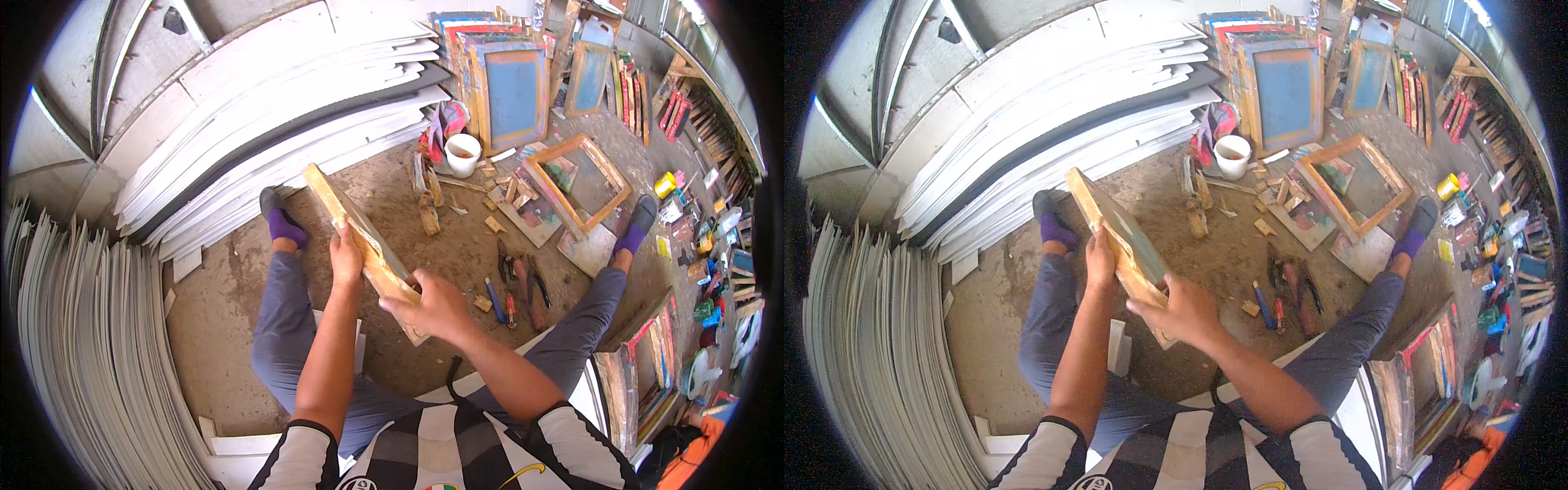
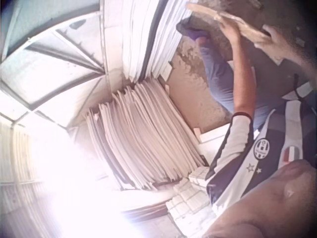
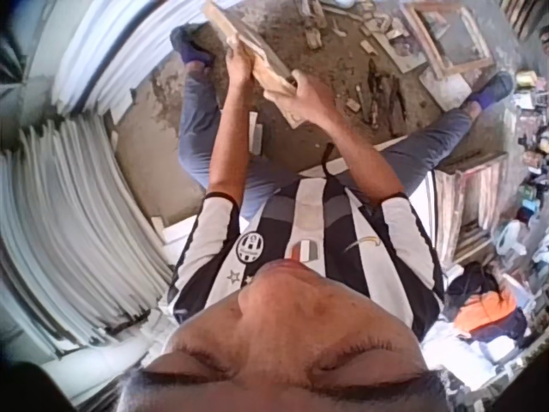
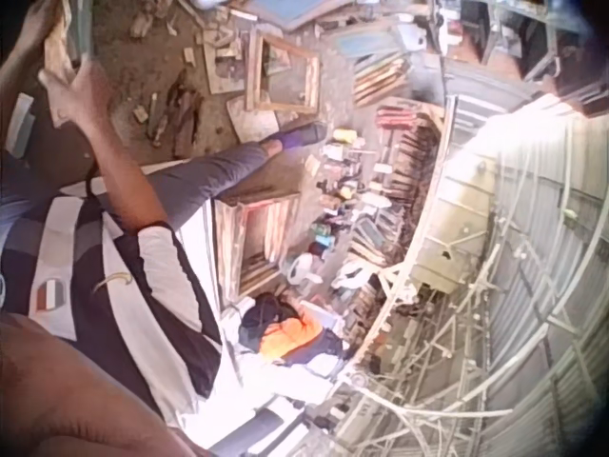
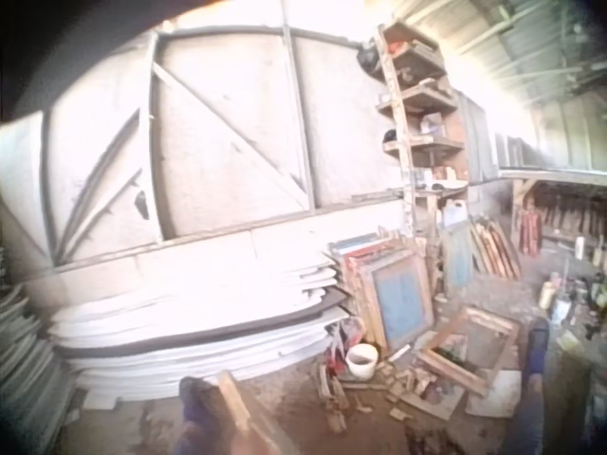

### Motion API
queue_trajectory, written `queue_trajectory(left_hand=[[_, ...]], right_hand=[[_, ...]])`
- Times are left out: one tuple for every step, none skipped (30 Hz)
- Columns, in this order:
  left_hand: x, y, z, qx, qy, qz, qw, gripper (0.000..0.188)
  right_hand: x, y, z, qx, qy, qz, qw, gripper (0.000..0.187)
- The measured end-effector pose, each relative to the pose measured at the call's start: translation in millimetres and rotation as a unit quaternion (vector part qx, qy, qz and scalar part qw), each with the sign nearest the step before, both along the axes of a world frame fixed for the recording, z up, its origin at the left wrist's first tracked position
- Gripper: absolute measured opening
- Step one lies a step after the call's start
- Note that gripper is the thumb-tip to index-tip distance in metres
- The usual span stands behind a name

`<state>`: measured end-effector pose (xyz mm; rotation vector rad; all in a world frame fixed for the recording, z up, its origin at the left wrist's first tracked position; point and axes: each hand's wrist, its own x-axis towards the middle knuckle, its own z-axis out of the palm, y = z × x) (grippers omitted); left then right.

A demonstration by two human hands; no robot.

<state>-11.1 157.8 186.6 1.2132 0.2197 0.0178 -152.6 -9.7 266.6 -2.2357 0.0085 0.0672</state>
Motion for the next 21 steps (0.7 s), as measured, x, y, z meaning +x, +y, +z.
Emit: queue_trajectory(left_hand=[[1, -3, 4, 0.004, 0.003, -0.013, 1.0, 0.05], [2, -4, 8, 0.008, 0.005, -0.025, 1.0, 0.049], [-1, -12, 23, 0.011, 0.008, -0.04, 0.999, 0.048], [-4, -21, 38, 0.051, 0.035, -0.039, 0.997, 0.046], [-2, -23, 39, 0.051, 0.029, -0.048, 0.997, 0.046], [1, -23, 41, 0.052, 0.023, -0.056, 0.997, 0.046], [5, -23, 43, 0.052, 0.018, -0.064, 0.996, 0.045], [10, -22, 40, 0.066, 0.021, -0.06, 0.996, 0.046], [15, -20, 39, 0.058, 0.032, -0.071, 0.995, 0.047], [20, -17, 37, 0.051, 0.043, -0.081, 0.995, 0.047], [25, -16, 37, 0.044, 0.053, -0.094, 0.993, 0.048], [27, -13, 38, 0.038, 0.075, -0.107, 0.991, 0.051], [27, -11, 38, 0.068, 0.061, -0.11, 0.99, 0.051], [23, -9, 40, 0.098, 0.05, -0.111, 0.988, 0.052], [19, -5, 43, 0.128, 0.038, -0.112, 0.985, 0.052], [11, 0, 45, 0.129, 0.046, -0.12, 0.983, 0.052], [1, 5, 45, 0.199, 0.033, -0.135, 0.97, 0.051], [-11, 10, 42, 0.267, 0.018, -0.152, 0.951, 0.05], [-24, 14, 41, 0.334, 0.002, -0.17, 0.927, 0.05], [-46, 11, 40, 0.335, 0.004, -0.154, 0.929, 0.046], [-68, 5, 38, 0.336, 0.006, -0.137, 0.932, 0.043]], right_hand=[[-11, 0, -7, -0.039, -0.08, -0.022, 0.996, 0.064], [-14, -1, -13, -0.012, -0.078, -0.036, 0.996, 0.059], [-15, -4, -23, 0.014, -0.076, -0.053, 0.996, 0.053], [-16, -6, -31, 0.04, -0.075, -0.069, 0.994, 0.048], [-16, -6, -34, 0.063, -0.069, -0.069, 0.993, 0.045], [-16, -6, -36, 0.085, -0.063, -0.068, 0.992, 0.042], [-14, -6, -38, 0.108, -0.057, -0.067, 0.99, 0.04], [-13, -4, -40, 0.129, -0.062, -0.072, 0.987, 0.041], [-11, 0, -43, 0.149, -0.068, -0.076, 0.984, 0.041], [-7, 4, -47, 0.17, -0.073, -0.079, 0.98, 0.041], [-2, 10, -56, 0.191, -0.096, -0.086, 0.973, 0.041], [3, 17, -64, 0.213, -0.117, -0.091, 0.966, 0.041], [6, 22, -72, 0.235, -0.138, -0.096, 0.957, 0.042], [6, 24, -69, 0.22, -0.128, -0.097, 0.962, 0.04], [9, 26, -70, 0.252, -0.104, -0.102, 0.957, 0.04], [12, 29, -72, 0.284, -0.08, -0.106, 0.95, 0.039], [15, 31, -74, 0.315, -0.059, -0.111, 0.941, 0.038], [17, 31, -77, 0.262, -0.053, -0.11, 0.957, 0.038], [17, 33, -78, 0.25, -0.055, -0.113, 0.96, 0.04], [15, 37, -73, 0.238, -0.055, -0.114, 0.963, 0.043], [11, 40, -64, 0.226, -0.054, -0.113, 0.966, 0.045]])
